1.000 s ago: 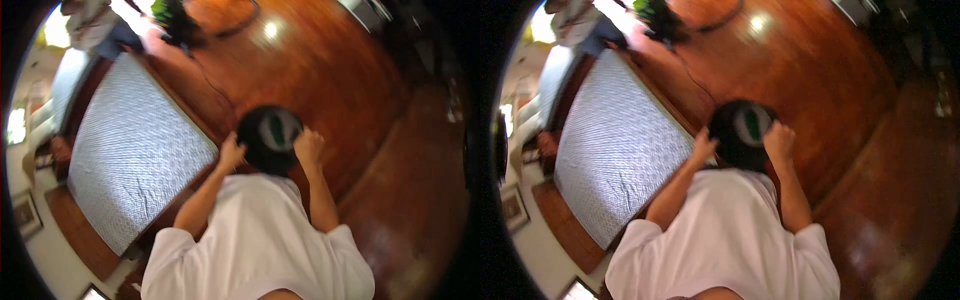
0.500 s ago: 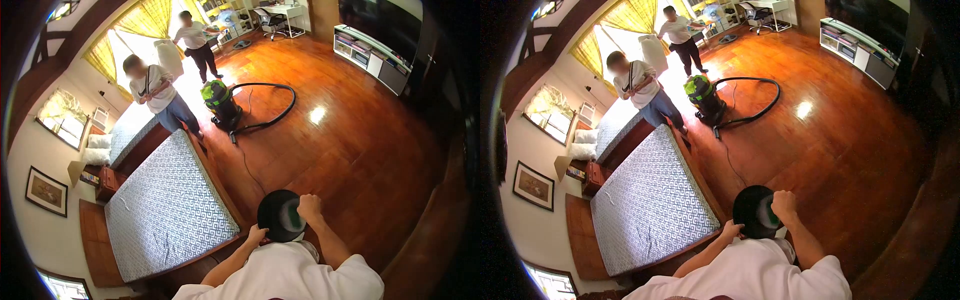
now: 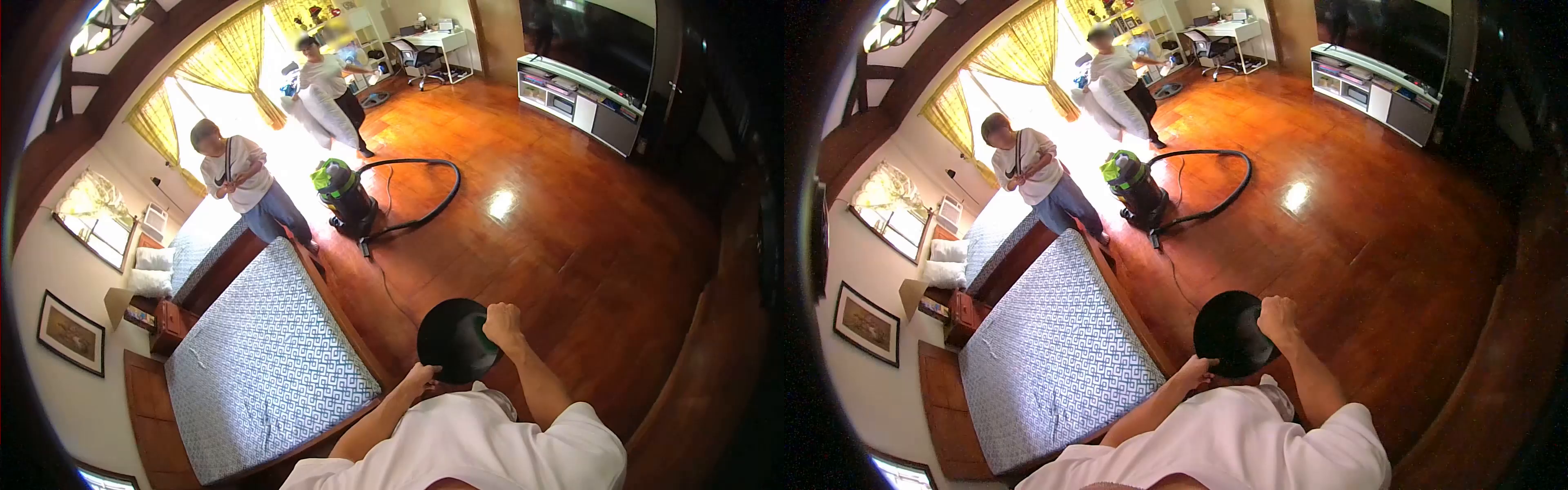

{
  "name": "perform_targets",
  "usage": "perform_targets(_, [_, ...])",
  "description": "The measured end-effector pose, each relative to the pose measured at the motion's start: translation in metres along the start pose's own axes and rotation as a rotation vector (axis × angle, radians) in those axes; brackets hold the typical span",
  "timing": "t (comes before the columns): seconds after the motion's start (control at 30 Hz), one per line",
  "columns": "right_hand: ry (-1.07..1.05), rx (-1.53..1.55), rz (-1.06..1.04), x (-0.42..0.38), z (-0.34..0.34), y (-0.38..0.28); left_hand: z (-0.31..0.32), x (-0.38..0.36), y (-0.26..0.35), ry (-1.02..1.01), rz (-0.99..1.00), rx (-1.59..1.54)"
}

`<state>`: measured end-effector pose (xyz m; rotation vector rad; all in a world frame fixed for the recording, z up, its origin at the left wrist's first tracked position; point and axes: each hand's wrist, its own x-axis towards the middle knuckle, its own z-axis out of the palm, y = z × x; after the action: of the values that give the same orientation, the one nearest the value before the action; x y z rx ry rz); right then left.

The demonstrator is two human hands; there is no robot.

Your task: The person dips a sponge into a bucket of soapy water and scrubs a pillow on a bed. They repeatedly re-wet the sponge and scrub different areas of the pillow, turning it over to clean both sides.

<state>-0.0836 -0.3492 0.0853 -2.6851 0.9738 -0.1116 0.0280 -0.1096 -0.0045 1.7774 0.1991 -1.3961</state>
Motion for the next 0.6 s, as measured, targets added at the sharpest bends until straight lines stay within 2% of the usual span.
perform_targets(0.07, [-0.038, 0.031, 0.06, -0.009, 0.008, 0.006, -0.005, 0.002, -0.005, 0.033, 0.005, 0.108])
perform_targets(0.2, [-0.065, 0.053, 0.111, -0.024, 0.016, 0.005, -0.004, -0.026, -0.008, 0.098, -0.041, 0.114])
perform_targets(0.27, [-0.211, 0.049, 0.118, -0.024, 0.029, 0.005, -0.011, -0.019, -0.028, 0.087, -0.068, 0.079])
perform_targets(0.37, [-0.246, 0.08, 0.098, -0.032, 0.036, -0.003, -0.021, -0.023, -0.044, 0.139, -0.13, 0.099])
perform_targets(0.5, [-0.238, 0.08, 0.029, -0.037, 0.062, -0.011, -0.028, -0.036, -0.063, 0.21, -0.112, 0.075])
perform_targets(0.6, [-0.441, 0.088, 0.07, -0.034, 0.064, -0.021, -0.029, -0.042, -0.071, 0.259, -0.173, -0.045])
